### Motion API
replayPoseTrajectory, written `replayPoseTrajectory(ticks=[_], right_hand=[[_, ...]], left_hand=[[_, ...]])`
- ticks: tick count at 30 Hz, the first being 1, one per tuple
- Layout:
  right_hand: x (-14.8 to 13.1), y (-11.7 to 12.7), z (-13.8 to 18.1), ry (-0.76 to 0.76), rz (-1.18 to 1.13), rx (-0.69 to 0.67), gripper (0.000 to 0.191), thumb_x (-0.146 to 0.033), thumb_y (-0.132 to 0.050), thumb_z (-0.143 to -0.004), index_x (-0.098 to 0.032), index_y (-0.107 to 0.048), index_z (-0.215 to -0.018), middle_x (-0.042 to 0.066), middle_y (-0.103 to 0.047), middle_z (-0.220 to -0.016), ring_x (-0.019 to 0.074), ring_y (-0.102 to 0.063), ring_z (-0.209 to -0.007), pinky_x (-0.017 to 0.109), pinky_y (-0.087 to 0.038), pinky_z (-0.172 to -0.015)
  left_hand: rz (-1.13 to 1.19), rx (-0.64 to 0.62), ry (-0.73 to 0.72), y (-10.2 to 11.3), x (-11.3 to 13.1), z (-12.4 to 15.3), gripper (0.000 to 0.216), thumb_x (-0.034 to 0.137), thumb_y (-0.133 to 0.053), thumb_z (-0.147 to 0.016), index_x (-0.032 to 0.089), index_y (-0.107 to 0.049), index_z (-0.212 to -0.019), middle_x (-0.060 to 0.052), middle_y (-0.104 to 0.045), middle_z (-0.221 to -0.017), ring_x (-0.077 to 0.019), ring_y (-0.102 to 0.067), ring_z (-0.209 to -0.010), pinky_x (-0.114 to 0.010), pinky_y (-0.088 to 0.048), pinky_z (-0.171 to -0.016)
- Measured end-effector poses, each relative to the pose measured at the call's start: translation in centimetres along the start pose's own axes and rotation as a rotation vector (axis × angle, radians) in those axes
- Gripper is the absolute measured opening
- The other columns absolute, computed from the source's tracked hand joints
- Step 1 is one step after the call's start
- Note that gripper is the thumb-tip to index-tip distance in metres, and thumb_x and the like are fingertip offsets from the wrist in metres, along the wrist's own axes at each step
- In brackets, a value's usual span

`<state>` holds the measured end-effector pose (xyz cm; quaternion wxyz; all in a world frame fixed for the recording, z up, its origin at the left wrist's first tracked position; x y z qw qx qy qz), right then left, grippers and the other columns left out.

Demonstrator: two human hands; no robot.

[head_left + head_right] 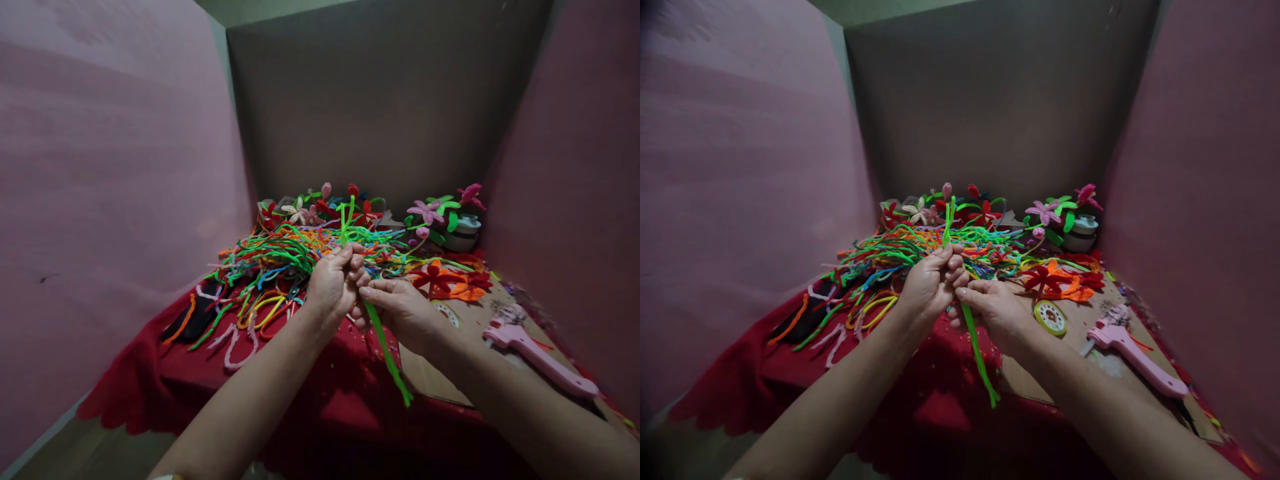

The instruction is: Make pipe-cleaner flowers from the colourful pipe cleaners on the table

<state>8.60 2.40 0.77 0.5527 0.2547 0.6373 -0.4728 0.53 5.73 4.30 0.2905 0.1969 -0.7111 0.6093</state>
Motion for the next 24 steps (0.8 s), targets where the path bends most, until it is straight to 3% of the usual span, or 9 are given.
replayPoseTrajectory(ticks=[3, 6, 11, 16, 20, 24], right_hand=[[0.3, 0.4, -0.4, 0.001, -0.058, 0.083, 0.024, -0.033, -0.069, -0.068, -0.017, -0.051, -0.07, -0.003, -0.056, -0.048, 0.0043, -0.041, -0.034, 0.016, -0.027, -0.035], [0.4, 0.7, -0.7, -0.001, -0.055, 0.094, 0.029, -0.035, -0.066, -0.07, -0.019, -0.043, -0.062, -0.009, -0.043, -0.039, 0.0017, -0.023, -0.028, 0.017, -0.014, -0.031], [0.8, 1.0, -0.8, 0.005, -0.03, 0.164, 0.03, -0.031, -0.067, -0.065, -0.02, -0.04, -0.058, -0.013, -0.028, -0.034, 0.0016, -0.017, -0.028, 0.017, -0.011, -0.03], [0.7, 1.0, 0.0, 0.098, -0.035, 0.287, 0.023, -0.033, -0.069, -0.061, -0.016, -0.053, -0.062, -0.013, -0.029, -0.033, 0.0011, -0.019, -0.027, 0.016, -0.011, -0.031], [0.8, 0.7, 0.3, 0.117, -0.08, 0.253, 0.024, -0.034, -0.07, -0.062, -0.015, -0.055, -0.063, -0.013, -0.029, -0.032, 0.001, -0.018, -0.028, 0.017, -0.012, -0.031], [0.0, 1.4, 0.4, 0.184, -0.1, 0.246, 0.022, -0.036, -0.067, -0.069, -0.015, -0.059, -0.069, -0.011, -0.033, -0.034, 0.002, -0.022, -0.029, 0.017, -0.017, -0.032]], left_hand=[[-0.033, 0.063, 0.002, 0.9, -0.5, -0.2, 0.015, 0.011, -0.045, -0.085, 0.01, -0.054, -0.073, 0.001, -0.049, -0.054, -0.0058, -0.044, -0.041, -0.019, -0.039, -0.044], [-0.06, 0.143, 0.019, 1.6, -0.9, -0.5, 0.011, 0.009, -0.049, -0.082, 0.01, -0.056, -0.074, -0.002, -0.055, -0.057, -0.0084, -0.052, -0.046, -0.021, -0.044, -0.05], [-0.161, 0.184, -0.009, 2.0, -1.1, -0.9, 0.01, 0.011, -0.051, -0.08, 0.01, -0.058, -0.074, -0.003, -0.06, -0.057, -0.0114, -0.059, -0.049, -0.025, -0.049, -0.058], [-0.257, 0.274, -0.237, 3.4, 0.8, -2.3, 0.006, 0.017, -0.052, -0.078, 0.012, -0.056, -0.076, 0.001, -0.058, -0.051, -0.0142, -0.062, -0.053, -0.027, -0.051, -0.058], [-0.243, 0.21, -0.273, 3.1, 2.4, -3.6, 0.007, 0.016, -0.051, -0.079, 0.012, -0.055, -0.075, 0.001, -0.058, -0.051, -0.0135, -0.062, -0.053, -0.025, -0.05, -0.057], [-0.185, 0.021, -0.294, 1.8, 3.7, -4.0, 0.009, 0.019, -0.052, -0.081, 0.012, -0.058, -0.081, -0.003, -0.064, -0.064, -0.0136, -0.063, -0.062, -0.024, -0.049, -0.06]])
Point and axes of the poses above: each hand's wrist, its own z-axis away from the middle knuckle, its own y-axis out of the back of the hand, x = y × z, the point moved 6 cm from there along -z, towards the middle knuckle
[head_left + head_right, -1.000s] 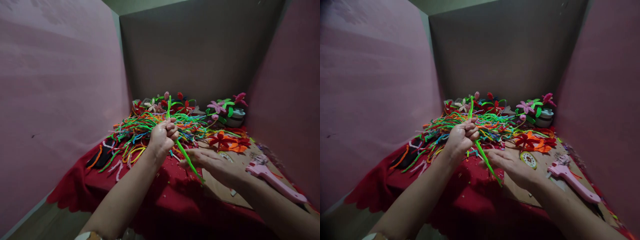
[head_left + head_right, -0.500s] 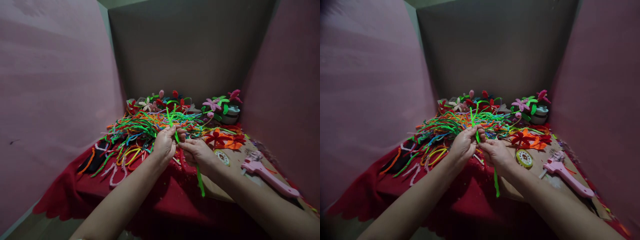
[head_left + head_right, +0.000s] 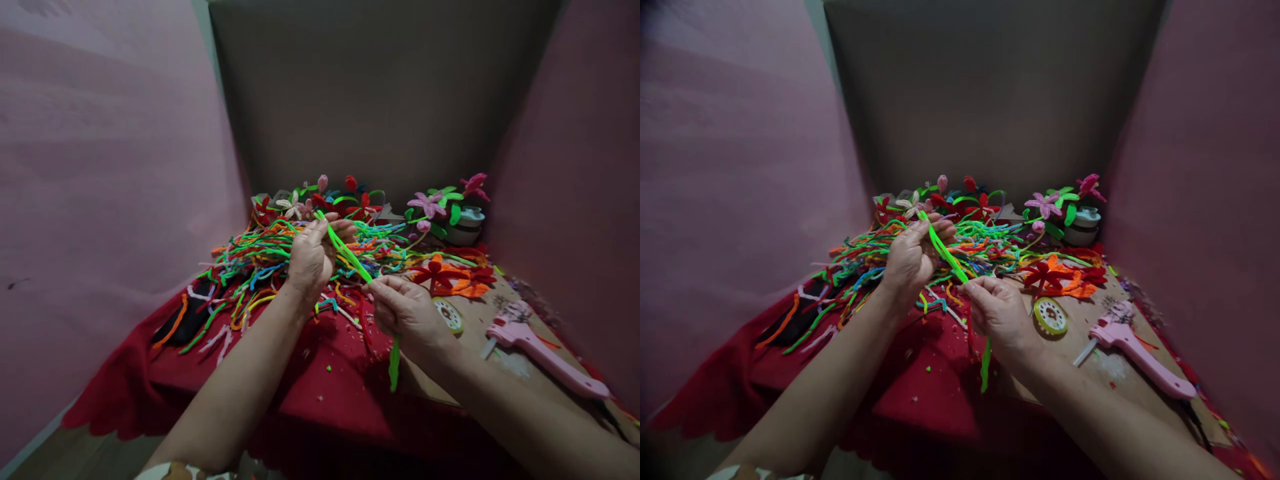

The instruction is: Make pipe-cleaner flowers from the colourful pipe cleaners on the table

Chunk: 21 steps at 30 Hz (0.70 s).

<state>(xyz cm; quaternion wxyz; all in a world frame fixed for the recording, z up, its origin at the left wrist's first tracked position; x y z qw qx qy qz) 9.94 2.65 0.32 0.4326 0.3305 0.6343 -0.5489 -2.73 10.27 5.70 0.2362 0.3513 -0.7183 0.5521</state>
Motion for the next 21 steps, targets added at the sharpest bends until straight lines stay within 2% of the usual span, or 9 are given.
replayPoseTrajectory(ticks=[3, 5, 8, 13, 16, 21], right_hand=[[-0.5, 0.5, -0.4, 0.047, 0.004, -0.002, 0.021, -0.035, -0.064, -0.073, -0.015, -0.059, -0.073, -0.008, -0.044, -0.039, 0.003, -0.03, -0.03, 0.017, -0.024, -0.033], [-0.4, 0.6, -0.6, 0.029, -0.001, -0.031, 0.02, -0.034, -0.063, -0.074, -0.015, -0.057, -0.071, -0.007, -0.048, -0.042, 0.0033, -0.033, -0.031, 0.017, -0.027, -0.034], [0.1, 0.4, -0.8, -0.017, -0.023, -0.068, 0.021, -0.033, -0.062, -0.075, -0.016, -0.053, -0.067, -0.007, -0.049, -0.043, 0.0035, -0.034, -0.032, 0.017, -0.029, -0.035], [0.7, 0.8, -1.0, -0.044, -0.043, -0.054, 0.013, -0.025, -0.063, -0.071, -0.015, -0.055, -0.07, -0.005, -0.054, -0.049, 0.0041, -0.039, -0.036, 0.017, -0.031, -0.037], [1.0, 1.6, -1.4, -0.024, -0.01, -0.012, 0.013, -0.026, -0.063, -0.072, -0.015, -0.056, -0.07, -0.004, -0.055, -0.05, 0.005, -0.041, -0.037, 0.018, -0.032, -0.038], [0.6, 2.6, -1.6, 0.011, -0.005, 0.074, 0.012, -0.025, -0.063, -0.07, -0.015, -0.056, -0.066, -0.006, -0.049, -0.044, 0.0032, -0.032, -0.032, 0.017, -0.024, -0.034]], left_hand=[[-0.064, -0.184, 0.144, -0.5, -0.8, 1.0, 0.021, 0.03, -0.062, -0.077, 0.012, -0.061, -0.088, -0.006, -0.065, -0.077, -0.0136, -0.062, -0.068, -0.022, -0.047, -0.058], [-0.227, -0.342, 0.332, -0.8, -2.5, 2.4, 0.025, 0.029, -0.068, -0.071, 0.011, -0.064, -0.088, -0.004, -0.064, -0.072, -0.0112, -0.059, -0.062, -0.02, -0.043, -0.055], [-0.368, -0.447, 0.395, -0.7, -3.8, 3.9, 0.018, 0.024, -0.072, -0.066, 0.01, -0.066, -0.076, -0.002, -0.061, -0.063, -0.0072, -0.054, -0.054, -0.018, -0.04, -0.056], [-0.425, -0.375, 0.383, -0.3, -4.5, 3.9, 0.015, 0.025, -0.068, -0.068, 0.012, -0.063, -0.068, 0.001, -0.057, -0.057, -0.0054, -0.047, -0.047, -0.018, -0.035, -0.049], [-0.499, -0.342, 0.364, -0.2, -4.3, 3.8, 0.014, 0.024, -0.066, -0.069, 0.012, -0.061, -0.064, 0.0, -0.057, -0.057, -0.0058, -0.046, -0.045, -0.019, -0.035, -0.047], [-0.692, -0.26, 0.279, -0.8, -3.6, 3.7, 0.007, 0.017, -0.063, -0.066, 0.011, -0.063, -0.062, -0.002, -0.059, -0.056, -0.0068, -0.045, -0.042, -0.019, -0.032, -0.041]])
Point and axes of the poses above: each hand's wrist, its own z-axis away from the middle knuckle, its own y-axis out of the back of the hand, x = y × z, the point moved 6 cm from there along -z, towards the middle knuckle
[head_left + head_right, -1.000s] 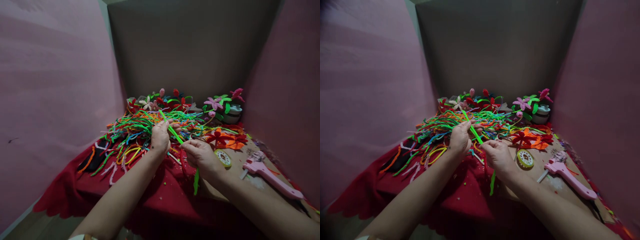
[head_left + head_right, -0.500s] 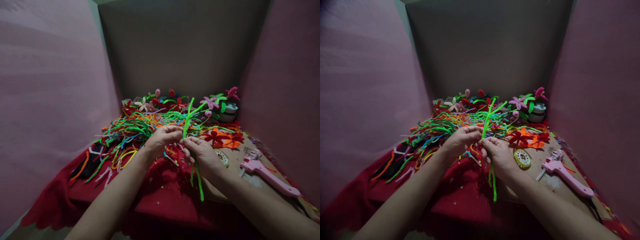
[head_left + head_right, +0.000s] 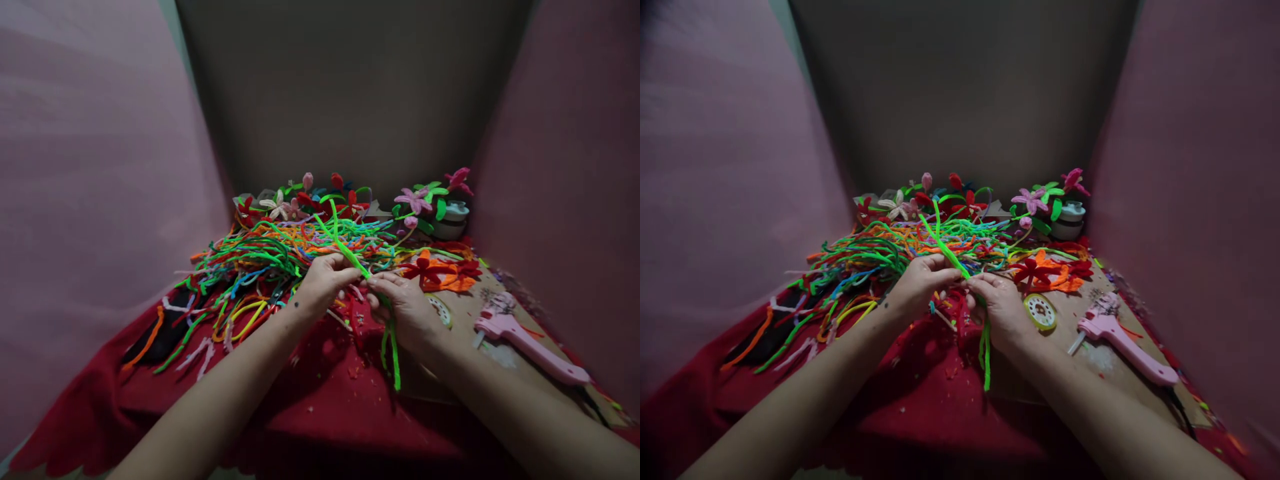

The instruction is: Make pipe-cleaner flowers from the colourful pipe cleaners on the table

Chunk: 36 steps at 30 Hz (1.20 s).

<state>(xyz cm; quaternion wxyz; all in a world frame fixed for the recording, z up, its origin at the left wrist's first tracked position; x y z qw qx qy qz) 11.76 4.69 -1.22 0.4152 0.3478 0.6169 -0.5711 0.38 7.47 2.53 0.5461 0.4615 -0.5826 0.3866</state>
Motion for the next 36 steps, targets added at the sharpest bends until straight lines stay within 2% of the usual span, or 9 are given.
replayPoseTrajectory(ticks=[5, 9, 13, 16, 21, 24, 27, 29, 36], right_hand=[[-0.2, 0.3, 0.0, -0.053, -0.032, 0.047, 0.014, -0.026, -0.063, -0.068, -0.017, -0.053, -0.064, -0.009, -0.039, -0.038, 0.0022, -0.021, -0.031, 0.016, -0.014, -0.032], [-0.2, 0.1, -0.1, -0.031, -0.049, 0.026, 0.018, -0.028, -0.064, -0.069, -0.018, -0.051, -0.062, -0.01, -0.036, -0.037, 0.0025, -0.021, -0.03, 0.017, -0.014, -0.032], [-0.4, -0.3, 0.1, -0.007, -0.073, 0.024, 0.019, -0.027, -0.067, -0.065, -0.017, -0.051, -0.062, -0.011, -0.033, -0.036, 0.0015, -0.021, -0.03, 0.016, -0.015, -0.032], [-0.5, -0.5, 0.3, -0.018, -0.092, 0.051, 0.017, -0.026, -0.066, -0.064, -0.017, -0.051, -0.061, -0.012, -0.032, -0.036, 0.0014, -0.02, -0.029, 0.016, -0.014, -0.031], [-0.2, -0.6, 0.4, -0.061, -0.13, 0.027, 0.014, -0.026, -0.062, -0.068, -0.018, -0.052, -0.064, -0.012, -0.032, -0.036, 0.0021, -0.017, -0.029, 0.016, -0.014, -0.03], [0.0, -0.4, 0.3, -0.085, -0.142, 0.011, 0.017, -0.028, -0.061, -0.068, -0.019, -0.048, -0.062, -0.012, -0.03, -0.034, 0.0024, -0.015, -0.029, 0.016, -0.014, -0.03], [-0.1, -0.4, 0.2, -0.096, -0.113, -0.004, 0.016, -0.028, -0.06, -0.068, -0.018, -0.049, -0.062, -0.012, -0.031, -0.034, 0.0023, -0.015, -0.03, 0.016, -0.013, -0.03], [-0.2, -0.4, 0.2, -0.087, -0.091, -0.016, 0.013, -0.027, -0.058, -0.07, -0.017, -0.053, -0.064, -0.011, -0.031, -0.035, 0.0023, -0.015, -0.03, 0.016, -0.013, -0.031], [-0.5, -0.7, 0.4, -0.078, -0.076, -0.07, 0.012, -0.021, -0.056, -0.069, -0.018, -0.048, -0.06, -0.01, -0.031, -0.037, 0.0032, -0.019, -0.032, 0.018, -0.013, -0.034]], left_hand=[[0.053, 0.083, -0.096, -0.9, 0.8, 0.3, 0.009, 0.012, -0.062, -0.063, 0.013, -0.061, -0.055, 0.003, -0.054, -0.049, -0.0058, -0.044, -0.044, -0.018, -0.032, -0.043], [0.133, 0.116, -0.107, -0.9, 0.2, 0.4, 0.006, 0.012, -0.061, -0.063, 0.014, -0.061, -0.058, 0.003, -0.056, -0.052, -0.006, -0.044, -0.044, -0.018, -0.033, -0.043], [0.228, 0.061, -0.047, -1.0, -0.9, 0.1, 0.012, 0.013, -0.057, -0.065, 0.014, -0.055, -0.054, 0.003, -0.051, -0.046, -0.0067, -0.041, -0.039, -0.02, -0.031, -0.04], [0.256, 0.083, -0.079, -0.9, -1.2, 0.2, 0.018, 0.018, -0.057, -0.069, 0.015, -0.052, -0.052, 0.002, -0.05, -0.046, -0.0073, -0.042, -0.039, -0.02, -0.031, -0.04], [0.23, 0.116, -0.146, -0.9, -1.0, 0.8, 0.013, 0.023, -0.06, -0.072, 0.016, -0.062, -0.061, 0.002, -0.056, -0.054, -0.0072, -0.044, -0.045, -0.02, -0.034, -0.045], [0.126, 0.07, -0.175, -0.9, -0.4, 0.8, 0.009, 0.022, -0.062, -0.072, 0.017, -0.069, -0.075, -0.001, -0.062, -0.063, -0.0104, -0.053, -0.056, -0.02, -0.04, -0.054], [-0.058, 0.02, -0.323, -0.7, 0.8, 0.7, 0.011, 0.015, -0.064, -0.07, 0.02, -0.072, -0.077, -0.004, -0.067, -0.082, -0.0158, -0.059, -0.08, -0.022, -0.043, -0.075], [-0.189, -0.007, -0.408, -0.6, 1.3, 0.7, 0.013, 0.013, -0.063, -0.071, 0.022, -0.072, -0.076, -0.005, -0.067, -0.089, -0.0172, -0.059, -0.087, -0.023, -0.041, -0.081], [-0.494, -0.029, -0.429, 0.4, 2.7, 1.3, 0.014, 0.014, -0.064, -0.071, 0.026, -0.07, -0.07, -0.001, -0.065, -0.07, -0.0137, -0.055, -0.066, -0.019, -0.038, -0.066]])
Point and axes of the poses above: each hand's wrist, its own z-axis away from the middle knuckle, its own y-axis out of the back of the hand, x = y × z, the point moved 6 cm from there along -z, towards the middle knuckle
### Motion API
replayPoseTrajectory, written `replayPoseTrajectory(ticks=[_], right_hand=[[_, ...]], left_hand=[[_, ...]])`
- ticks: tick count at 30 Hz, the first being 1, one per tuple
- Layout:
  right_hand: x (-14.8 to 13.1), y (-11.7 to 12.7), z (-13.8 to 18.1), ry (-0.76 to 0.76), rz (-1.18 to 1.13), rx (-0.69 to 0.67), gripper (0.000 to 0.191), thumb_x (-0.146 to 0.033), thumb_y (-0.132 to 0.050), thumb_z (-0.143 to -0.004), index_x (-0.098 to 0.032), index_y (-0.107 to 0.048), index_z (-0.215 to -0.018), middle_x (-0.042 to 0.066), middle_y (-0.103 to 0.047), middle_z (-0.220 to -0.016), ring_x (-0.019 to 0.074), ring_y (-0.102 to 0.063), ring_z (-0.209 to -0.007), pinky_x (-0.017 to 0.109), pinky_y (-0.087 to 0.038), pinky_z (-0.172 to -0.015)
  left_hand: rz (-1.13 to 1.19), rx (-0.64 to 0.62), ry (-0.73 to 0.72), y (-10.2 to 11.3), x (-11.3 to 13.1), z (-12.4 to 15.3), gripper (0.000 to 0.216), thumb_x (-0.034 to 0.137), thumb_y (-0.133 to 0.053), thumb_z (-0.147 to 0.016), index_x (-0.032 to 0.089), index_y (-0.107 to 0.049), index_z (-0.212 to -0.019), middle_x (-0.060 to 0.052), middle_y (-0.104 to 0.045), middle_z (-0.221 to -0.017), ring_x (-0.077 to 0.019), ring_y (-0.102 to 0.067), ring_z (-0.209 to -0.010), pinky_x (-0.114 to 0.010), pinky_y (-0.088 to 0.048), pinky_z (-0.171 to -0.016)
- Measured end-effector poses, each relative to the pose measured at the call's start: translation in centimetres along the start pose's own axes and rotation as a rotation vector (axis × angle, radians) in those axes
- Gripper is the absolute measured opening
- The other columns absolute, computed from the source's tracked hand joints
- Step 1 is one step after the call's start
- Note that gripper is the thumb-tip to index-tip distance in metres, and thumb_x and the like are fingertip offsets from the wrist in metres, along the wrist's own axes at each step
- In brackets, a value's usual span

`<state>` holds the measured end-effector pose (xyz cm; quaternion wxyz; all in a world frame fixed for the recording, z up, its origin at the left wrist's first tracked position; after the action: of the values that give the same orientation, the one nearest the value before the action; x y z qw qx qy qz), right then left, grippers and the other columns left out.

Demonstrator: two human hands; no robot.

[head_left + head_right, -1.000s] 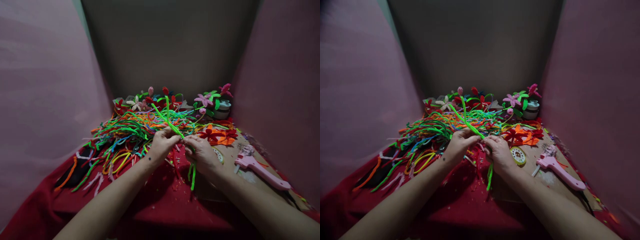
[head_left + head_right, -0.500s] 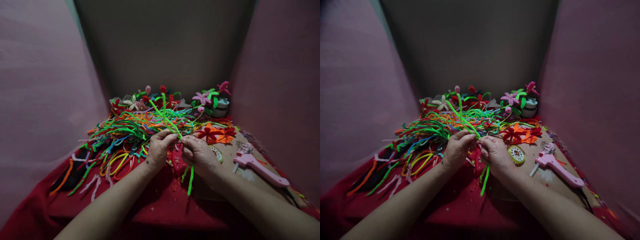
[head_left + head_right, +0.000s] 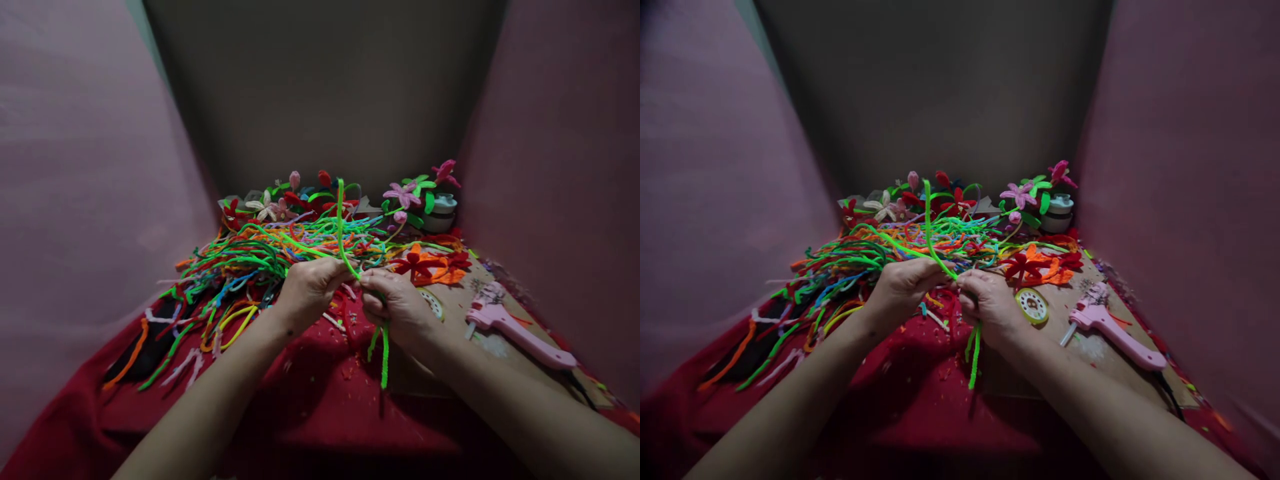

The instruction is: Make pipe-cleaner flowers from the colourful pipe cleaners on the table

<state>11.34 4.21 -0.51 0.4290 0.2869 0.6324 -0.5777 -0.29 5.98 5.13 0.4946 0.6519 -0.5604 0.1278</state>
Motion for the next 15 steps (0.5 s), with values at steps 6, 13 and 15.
replayPoseTrajectory(ticks=[6, 13, 15], right_hand=[[0.1, -0.1, 0.2, 0.004, 0.039, -0.033, 0.012, -0.021, -0.06, -0.069, -0.017, -0.05, -0.062, -0.011, -0.03, -0.04, 0.0027, -0.019, -0.034, 0.018, -0.012, -0.035], [-0.1, -0.5, 0.6, 0.01, 0.05, -0.065, 0.016, -0.025, -0.063, -0.068, -0.018, -0.049, -0.065, -0.012, -0.027, -0.041, 0.0026, -0.015, -0.035, 0.019, -0.011, -0.036], [-0.2, -0.6, 0.7, 0.006, 0.064, -0.074, 0.017, -0.027, -0.064, -0.068, -0.018, -0.05, -0.066, -0.012, -0.027, -0.042, 0.0023, -0.016, -0.035, 0.019, -0.012, -0.037]], left_hand=[[-0.369, 0.04, -0.117, 1.2, 3.1, 0.1, 0.018, 0.008, -0.064, -0.068, 0.021, -0.061, -0.056, 0.0, -0.05, -0.063, -0.0095, -0.037, -0.053, -0.019, -0.023, -0.049], [-0.718, -0.26, -0.397, -0.1, 4.7, 0.3, 0.021, 0.018, -0.045, -0.086, 0.017, -0.063, -0.074, -0.002, -0.058, -0.076, -0.0107, -0.051, -0.068, -0.02, -0.037, -0.06], [-0.715, -0.285, -0.397, 0.1, 4.8, 0.1, 0.02, 0.019, -0.045, -0.086, 0.017, -0.063, -0.076, -0.002, -0.059, -0.076, -0.0108, -0.054, -0.069, -0.02, -0.039, -0.062]])
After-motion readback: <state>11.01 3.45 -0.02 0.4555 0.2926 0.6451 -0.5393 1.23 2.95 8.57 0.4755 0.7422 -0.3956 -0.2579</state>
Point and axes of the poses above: each hand's wrist, its own z-axis away from the middle knuckle, its own y-axis out of the back of the hand, x = y × z, the point moved 6 cm from there along -z, towards the middle knuckle
